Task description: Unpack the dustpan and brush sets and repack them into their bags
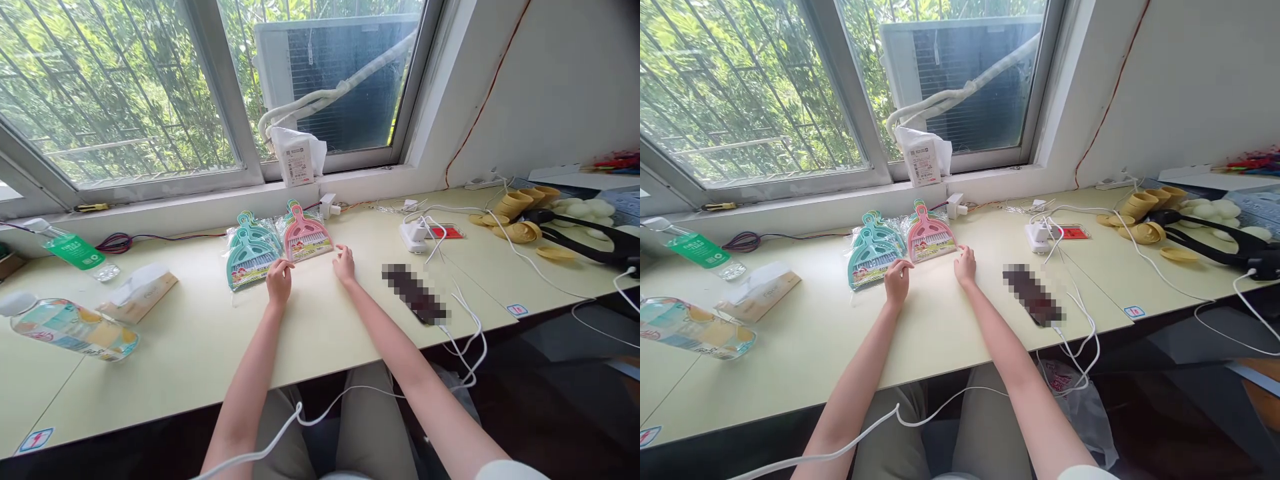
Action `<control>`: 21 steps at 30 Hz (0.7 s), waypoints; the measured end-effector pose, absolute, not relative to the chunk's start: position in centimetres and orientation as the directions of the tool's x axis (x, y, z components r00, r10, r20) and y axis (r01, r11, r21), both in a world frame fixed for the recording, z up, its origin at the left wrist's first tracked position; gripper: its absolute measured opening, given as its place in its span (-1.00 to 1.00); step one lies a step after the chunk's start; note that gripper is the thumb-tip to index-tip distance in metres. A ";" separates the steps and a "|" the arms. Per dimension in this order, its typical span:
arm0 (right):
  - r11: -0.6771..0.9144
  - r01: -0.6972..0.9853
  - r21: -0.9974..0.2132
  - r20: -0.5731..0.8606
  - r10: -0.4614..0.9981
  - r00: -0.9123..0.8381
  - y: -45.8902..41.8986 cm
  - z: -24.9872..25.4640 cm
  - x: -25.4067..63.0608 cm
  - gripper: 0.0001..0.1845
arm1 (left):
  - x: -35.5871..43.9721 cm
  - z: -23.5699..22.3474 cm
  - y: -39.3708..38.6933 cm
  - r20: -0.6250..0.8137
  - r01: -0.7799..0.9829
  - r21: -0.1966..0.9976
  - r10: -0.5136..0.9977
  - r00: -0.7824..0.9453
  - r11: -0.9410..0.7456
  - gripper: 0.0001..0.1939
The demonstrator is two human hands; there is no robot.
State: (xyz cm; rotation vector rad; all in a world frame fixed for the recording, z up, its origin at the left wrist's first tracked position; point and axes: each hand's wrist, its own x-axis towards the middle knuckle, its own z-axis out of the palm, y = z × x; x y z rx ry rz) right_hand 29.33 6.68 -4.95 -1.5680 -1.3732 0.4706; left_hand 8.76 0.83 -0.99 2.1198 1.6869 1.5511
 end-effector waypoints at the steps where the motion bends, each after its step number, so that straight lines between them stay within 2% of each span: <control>1: 0.099 0.537 -0.838 0.303 0.902 0.307 6.8 -5.0 29.4 -0.48 | 8.7 -1.0 0.9 0.659 0.726 0.556 0.747 -0.090 -0.404 -0.71; 4: 0.082 0.549 -0.832 0.312 0.887 0.341 7.5 -4.9 29.6 -0.44 | 8.5 -1.1 1.3 0.658 0.722 0.569 0.744 -0.114 -0.393 -0.71; 7: 0.022 0.649 -0.760 0.295 0.902 0.314 9.0 -4.3 29.7 -0.40 | 8.5 -1.2 1.4 0.657 0.714 0.576 0.745 -0.113 -0.399 -0.71; 12: -0.043 0.770 -0.636 0.246 0.935 0.256 11.3 -3.3 28.8 -0.62 | 8.5 -1.2 1.5 0.634 0.727 0.568 0.768 -0.090 -0.385 -0.72; 16: -0.094 0.727 -0.680 0.175 0.942 0.286 12.2 -2.7 28.1 -0.68 | 8.4 -1.2 1.6 0.615 0.726 0.582 0.782 -0.098 -0.367 -0.74; 19: -0.036 0.632 -0.774 0.127 0.969 0.211 12.3 -1.8 28.5 -0.73 | 8.5 -1.2 1.8 0.599 0.701 0.612 0.793 -0.109 -0.366 -0.73; 21: 0.031 0.575 -0.818 0.182 0.961 0.208 11.7 -1.0 29.0 -0.70 | 8.7 -1.0 2.0 0.609 0.652 0.654 0.778 -0.155 -0.382 -0.75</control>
